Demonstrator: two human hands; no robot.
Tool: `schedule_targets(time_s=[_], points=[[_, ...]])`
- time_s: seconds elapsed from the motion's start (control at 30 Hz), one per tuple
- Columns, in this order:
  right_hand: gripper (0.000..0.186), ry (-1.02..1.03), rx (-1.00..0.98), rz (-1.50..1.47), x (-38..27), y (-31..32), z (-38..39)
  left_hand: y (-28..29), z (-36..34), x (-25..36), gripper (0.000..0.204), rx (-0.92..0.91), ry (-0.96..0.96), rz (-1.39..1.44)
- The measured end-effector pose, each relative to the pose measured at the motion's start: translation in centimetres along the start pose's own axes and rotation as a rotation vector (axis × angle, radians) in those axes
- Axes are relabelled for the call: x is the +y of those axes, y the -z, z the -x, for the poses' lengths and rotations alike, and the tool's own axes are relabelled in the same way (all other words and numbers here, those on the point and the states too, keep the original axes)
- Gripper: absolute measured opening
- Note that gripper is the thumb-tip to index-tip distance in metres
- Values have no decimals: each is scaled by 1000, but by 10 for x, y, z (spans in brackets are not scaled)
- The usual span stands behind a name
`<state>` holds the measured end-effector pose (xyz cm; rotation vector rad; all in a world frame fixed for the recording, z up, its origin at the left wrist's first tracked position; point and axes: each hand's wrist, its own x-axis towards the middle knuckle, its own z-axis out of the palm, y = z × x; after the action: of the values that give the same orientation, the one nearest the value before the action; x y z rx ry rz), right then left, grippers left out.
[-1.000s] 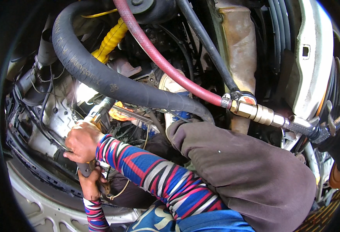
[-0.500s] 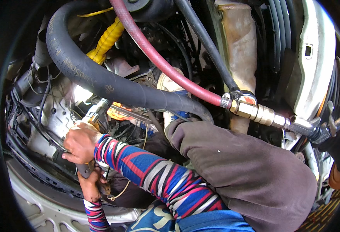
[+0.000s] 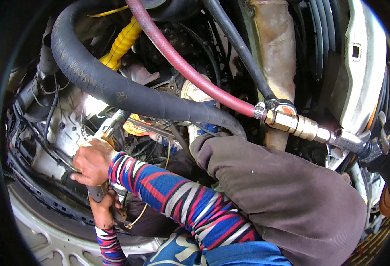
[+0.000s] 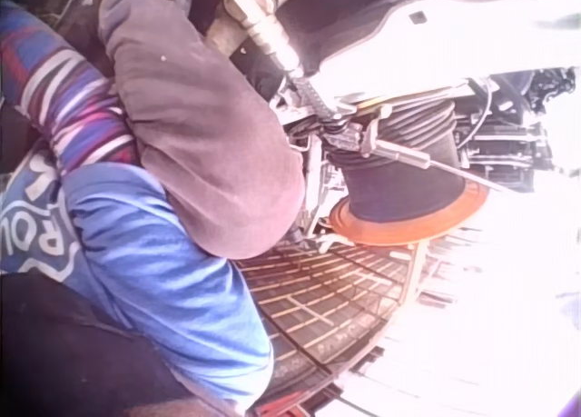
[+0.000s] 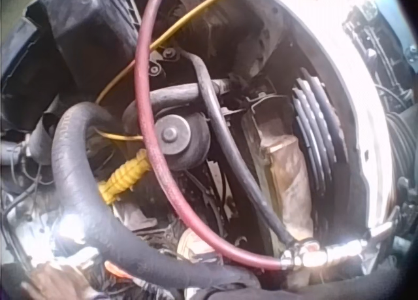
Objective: The person sits under the open hood of a white van and uses a power drill and wrench to remove bolts from the engine. They then open a small container of bolts, select one, and continue working on the engine components.
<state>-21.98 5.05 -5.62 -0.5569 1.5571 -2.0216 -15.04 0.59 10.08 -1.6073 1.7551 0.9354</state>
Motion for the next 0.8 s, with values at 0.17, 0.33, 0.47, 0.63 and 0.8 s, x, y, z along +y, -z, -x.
schedule_targets(time_s=[0.17, 0.33, 0.47, 0.63, 0.8], points=[[44, 58, 64, 8, -1, 5, 0, -4, 2, 1, 17, 16, 0, 40], [45, 14, -39, 44, -3, 13, -2, -6, 4, 2, 18, 25, 18, 50], [45, 18, -54, 32, -3, 14, -2, -3, 2, -1, 23, 37, 28, 9], [45, 23, -37, 38, -2, 10, -2, -1, 1, -6, 27, 56, 17, 24], [44, 16, 2, 29, -3, 9, -1, -2, 2, -3, 28, 50, 12, 19]])
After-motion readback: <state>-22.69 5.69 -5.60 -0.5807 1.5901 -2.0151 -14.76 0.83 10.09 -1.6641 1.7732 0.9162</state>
